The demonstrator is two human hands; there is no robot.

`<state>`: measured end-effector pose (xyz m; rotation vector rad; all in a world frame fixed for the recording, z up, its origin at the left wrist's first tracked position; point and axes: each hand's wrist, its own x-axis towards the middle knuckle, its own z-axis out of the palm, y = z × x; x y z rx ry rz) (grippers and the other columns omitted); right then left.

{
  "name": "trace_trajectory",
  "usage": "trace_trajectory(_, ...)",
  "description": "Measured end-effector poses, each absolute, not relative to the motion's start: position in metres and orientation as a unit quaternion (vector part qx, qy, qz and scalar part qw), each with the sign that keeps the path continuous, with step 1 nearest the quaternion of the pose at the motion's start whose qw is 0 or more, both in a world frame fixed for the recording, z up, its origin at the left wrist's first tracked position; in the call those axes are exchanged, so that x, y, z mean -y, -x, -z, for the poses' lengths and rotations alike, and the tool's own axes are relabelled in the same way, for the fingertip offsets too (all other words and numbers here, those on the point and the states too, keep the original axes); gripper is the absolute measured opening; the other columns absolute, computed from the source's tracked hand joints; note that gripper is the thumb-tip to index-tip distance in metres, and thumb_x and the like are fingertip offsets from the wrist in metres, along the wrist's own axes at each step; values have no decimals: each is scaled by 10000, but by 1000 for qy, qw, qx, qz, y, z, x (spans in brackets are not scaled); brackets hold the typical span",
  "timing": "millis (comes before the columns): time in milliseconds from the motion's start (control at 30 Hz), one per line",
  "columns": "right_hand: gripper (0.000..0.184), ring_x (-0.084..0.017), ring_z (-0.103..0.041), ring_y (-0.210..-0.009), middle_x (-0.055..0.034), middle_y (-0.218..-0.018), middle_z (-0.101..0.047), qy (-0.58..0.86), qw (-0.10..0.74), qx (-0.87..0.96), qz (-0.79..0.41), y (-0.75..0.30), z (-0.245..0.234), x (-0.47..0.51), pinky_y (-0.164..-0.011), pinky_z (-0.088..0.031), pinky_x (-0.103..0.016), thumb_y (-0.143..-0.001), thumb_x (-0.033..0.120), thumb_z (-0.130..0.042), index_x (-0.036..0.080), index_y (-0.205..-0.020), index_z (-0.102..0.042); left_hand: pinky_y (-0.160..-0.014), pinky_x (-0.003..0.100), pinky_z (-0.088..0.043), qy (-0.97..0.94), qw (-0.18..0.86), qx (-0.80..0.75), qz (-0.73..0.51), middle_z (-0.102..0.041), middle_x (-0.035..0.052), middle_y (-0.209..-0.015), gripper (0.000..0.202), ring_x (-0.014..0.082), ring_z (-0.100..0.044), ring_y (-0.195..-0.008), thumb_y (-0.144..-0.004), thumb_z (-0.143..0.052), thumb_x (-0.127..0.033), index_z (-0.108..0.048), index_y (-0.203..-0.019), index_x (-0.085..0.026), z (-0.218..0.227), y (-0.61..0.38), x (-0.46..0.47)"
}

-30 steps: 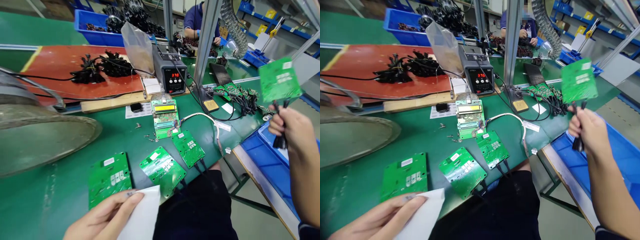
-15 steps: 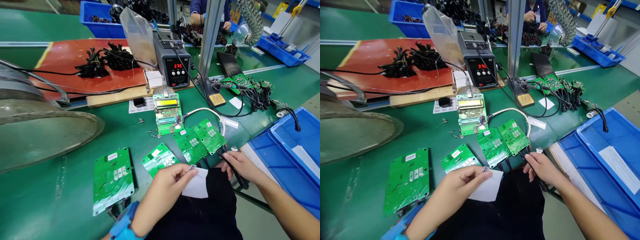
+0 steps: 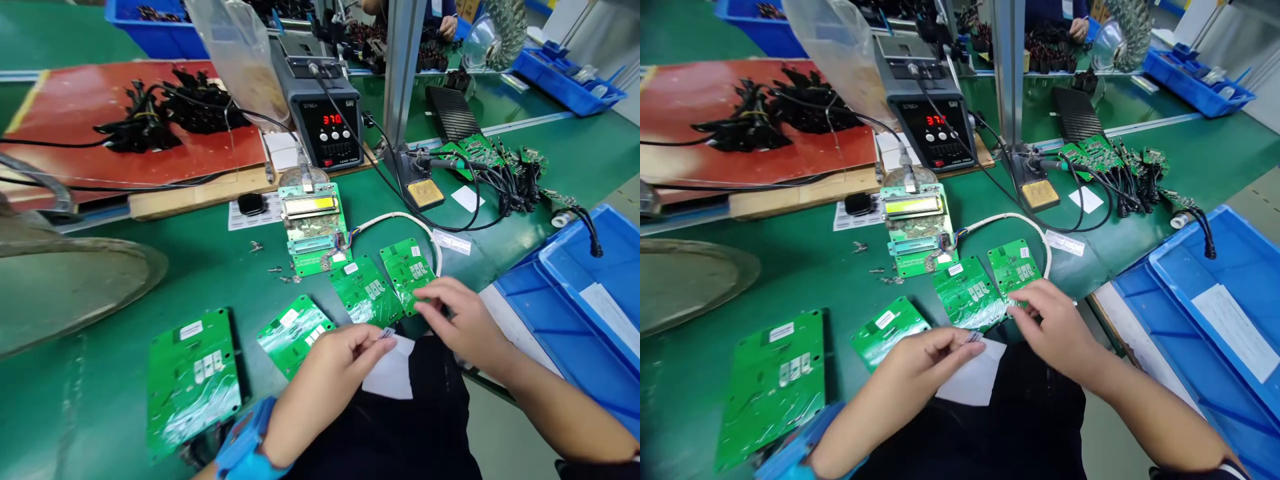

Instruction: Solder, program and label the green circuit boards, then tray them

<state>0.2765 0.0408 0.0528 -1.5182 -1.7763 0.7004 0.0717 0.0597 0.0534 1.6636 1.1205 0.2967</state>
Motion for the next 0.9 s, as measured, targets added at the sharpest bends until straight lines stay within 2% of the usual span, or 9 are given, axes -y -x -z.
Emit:
trace_trajectory(133, 124, -144, -589, -734, -41, -862, -633, 650, 346, 646, -202, -301, -60, -58, -711, -500, -311, -831, 228, -546, 203, -925, -622, -512, 217, -313, -719, 511, -457, -118, -445, -47, -555, 351, 103, -415, -541, -842, -472, -427, -467, -587, -187, -54, -73, -61)
trace_trajectory(300, 134, -130, -586, -733, -23, -864, -611, 557, 291, 679, -380, -286, -75, -49, -686, -503, -289, -812, 280, -592, 228, -931, -626, -534, 220, -345, -759, 471, -431, -127, -548, -32, -602, 305, 107, -487, -557, -866, -458, -358, -541, -626, -189, -57, -83, -67)
trace_trajectory(400, 62, -130, -577, -719, -8, -798, -597, 556, 288, 646, -437, -270, -73, -38, -653, -498, -274, -799, 267, -607, 238, -850, -626, -526, 215, -349, -768, 466, -415, -142, -577, -31, -619, 257, 104, -507, -559, -864, -464, -294, -564, -651, -193, -57, -88, -70)
trace_trajectory(467, 19, -132, -570, -719, 2, -763, -586, 568, 293, 626, -446, -266, -69, -35, -628, -488, -264, -800, 255, -603, 243, -788, -613, -520, 210, -350, -768, 473, -407, -143, -582, -35, -622, 235, 100, -514, -559, -864, -472, -273, -573, -667, -194, -56, -90, -72)
trace_trajectory(633, 103, -124, -545, -727, 6, -757, -559, 577, 295, 631, -427, -280, -71, -50, -649, -458, -259, -850, 234, -520, 227, -750, -545, -520, 201, -352, -769, 480, -404, -124, -568, -47, -607, 219, 94, -512, -554, -848, -545, -260, -556, -642, -186, -55, -95, -80)
trace_trajectory(733, 123, -111, -537, -640, 15, -711, -551, 621, 301, 607, -394, -303, -76, -84, -597, -447, -246, -857, 260, -496, 216, -747, -527, -543, 208, -376, -777, 474, -403, -100, -594, -43, -652, 183, 103, -536, -582, -859, -545, -262, -582, -693, -194, -57, -101, -86)
trace_trajectory(833, 103, -96, -543, -540, 43, -614, -529, 646, 192, 615, -410, -321, -77, -129, -546, -443, -229, -852, 245, -478, 206, -764, -516, -596, 245, -427, -821, 427, -374, -50, -611, -13, -740, 172, 141, -574, -677, -873, -527, -260, -586, -728, -190, -59, -111, -92)
trace_trajectory(900, 100, -92, -546, -488, 53, -565, -515, 648, 102, 630, -416, -325, -76, -154, -508, -432, -219, -849, 211, -463, 201, -758, -503, -727, 309, -476, -860, 378, -340, -39, -637, 29, -891, 128, 194, -593, -859, -864, -546, -254, -590, -768, -183, -57, -119, -96)
